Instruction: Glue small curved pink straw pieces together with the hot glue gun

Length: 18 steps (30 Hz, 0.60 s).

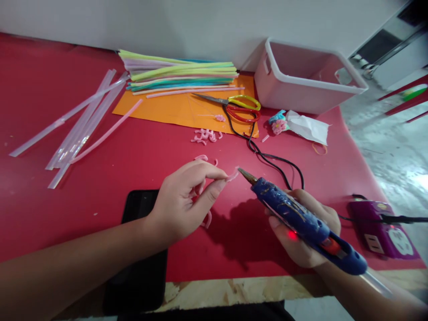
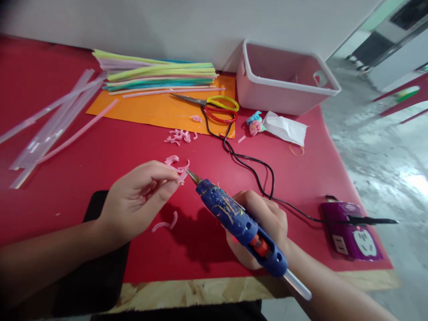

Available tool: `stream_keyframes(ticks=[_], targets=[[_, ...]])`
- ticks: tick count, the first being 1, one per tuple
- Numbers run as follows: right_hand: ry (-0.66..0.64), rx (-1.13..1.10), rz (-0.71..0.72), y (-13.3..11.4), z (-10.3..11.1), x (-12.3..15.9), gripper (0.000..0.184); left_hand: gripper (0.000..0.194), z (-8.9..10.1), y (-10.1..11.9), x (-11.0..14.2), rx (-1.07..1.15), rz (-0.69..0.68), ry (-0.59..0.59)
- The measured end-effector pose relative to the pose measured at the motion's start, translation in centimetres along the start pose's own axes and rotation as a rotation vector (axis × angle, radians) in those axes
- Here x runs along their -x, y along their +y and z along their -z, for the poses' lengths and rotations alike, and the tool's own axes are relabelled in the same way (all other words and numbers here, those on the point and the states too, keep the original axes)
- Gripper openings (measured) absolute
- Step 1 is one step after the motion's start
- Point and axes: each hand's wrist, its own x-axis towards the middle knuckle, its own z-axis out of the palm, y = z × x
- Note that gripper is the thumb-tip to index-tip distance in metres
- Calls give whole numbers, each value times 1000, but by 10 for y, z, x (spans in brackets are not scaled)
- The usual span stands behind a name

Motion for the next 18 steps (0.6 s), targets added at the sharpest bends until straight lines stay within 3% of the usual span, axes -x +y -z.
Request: stream_keyframes(ticks=[18], targets=[[50, -23, 53, 2, -3, 0, 17, 12, -1, 1, -1, -37, -38, 20]])
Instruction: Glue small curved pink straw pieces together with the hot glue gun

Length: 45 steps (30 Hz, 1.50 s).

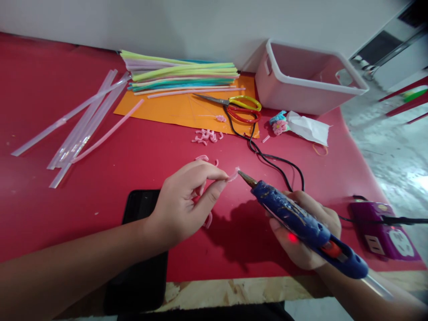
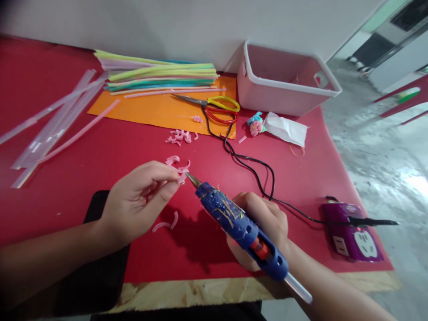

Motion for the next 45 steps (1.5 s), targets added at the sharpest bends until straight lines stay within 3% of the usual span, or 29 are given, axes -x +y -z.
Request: stream_keyframes(ticks=[12, 27, 34, 45], targets=[[-13, 88, -108, -4, 1, 2, 9, 10, 0, 1, -1, -2, 6, 8], [-26, 8, 34, 2, 0, 1, 21, 10, -1, 1, -1, -9, 14, 7], [-98, 31, -21, -1, 6, -3, 15, 10, -2, 1, 0, -10, 11, 17], [-30, 13, -104, -5, 2, 0, 13, 10, -1, -1, -1, -23, -30, 16]])
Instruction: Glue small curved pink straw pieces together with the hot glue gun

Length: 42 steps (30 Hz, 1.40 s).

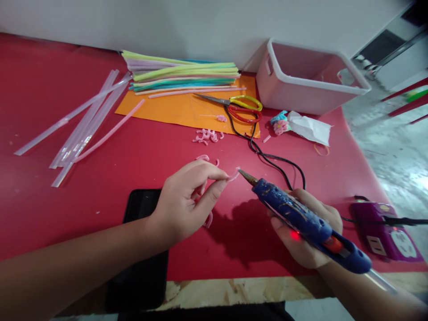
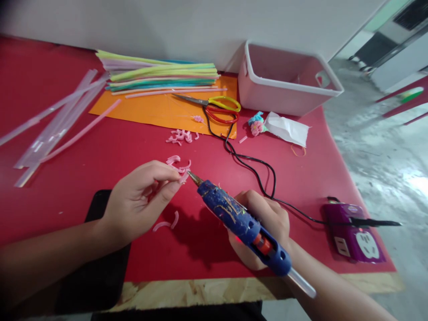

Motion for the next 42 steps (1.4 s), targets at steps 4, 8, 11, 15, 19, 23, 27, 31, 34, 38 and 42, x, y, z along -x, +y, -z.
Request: stream_keyframes(ticks=[4, 8, 11, 15, 19, 23, 27, 31, 34, 38, 42], targets=[[-5, 7, -4, 0, 1, -1, 14, 10, 0, 0, 0, 7, 3, 4], [-31, 9, 53, 2, 3, -2, 15, 10, 0, 0, 0, -6, 2, 5], [-34, 17, 109, 4, 3, -3, 16, 9, -1, -2, 0, 8, 7, 8], [-41, 10, 129, 5, 2, -5, 15, 9, -2, -4, 1, 27, -6, 24], [-61, 26, 131, 5, 2, -4, 14, 9, -2, -3, 0, 22, -1, 26], [-61, 47, 111, 3, -1, -2, 14, 9, -1, -1, -1, -1, 9, 23], [-25, 31, 145, 1, -3, -1, 14, 8, -1, -1, -1, 4, 42, 24], [11, 24, 107, 1, -1, -3, 13, 9, -1, -1, 0, 63, 112, -20], [18, 45, 99, 1, 0, -3, 15, 8, -1, 1, 1, 122, 163, -55], [-2, 43, 85, 3, 1, -2, 15, 6, -2, 2, 0, 190, 231, -38], [-18, 30, 76, 6, 1, -1, 16, 3, -3, 2, -2, 257, 288, 3]])
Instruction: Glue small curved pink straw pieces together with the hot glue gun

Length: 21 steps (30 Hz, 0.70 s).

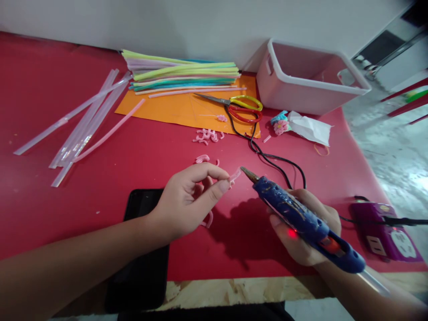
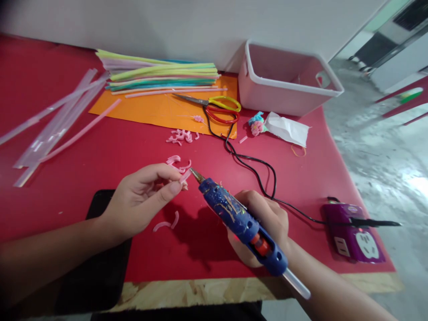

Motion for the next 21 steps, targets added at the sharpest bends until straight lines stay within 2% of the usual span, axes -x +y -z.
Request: stream_keyframes(ticks=[6, 12, 17, 21], targets=[[-17, 22, 21, -1, 0, -1, 15, 2, -1, 1, -1, 60, 58, -23], [25, 14, 61, -4, -3, -2, 14, 5, 0, 3, -2, 70, 66, -44], [33, 35, 36, 0, -3, -1, 15, 8, 1, 4, -3, 57, 63, -59], [21, 35, 113, 3, -4, 0, 14, 7, 1, 3, -3, 42, 47, -54]])
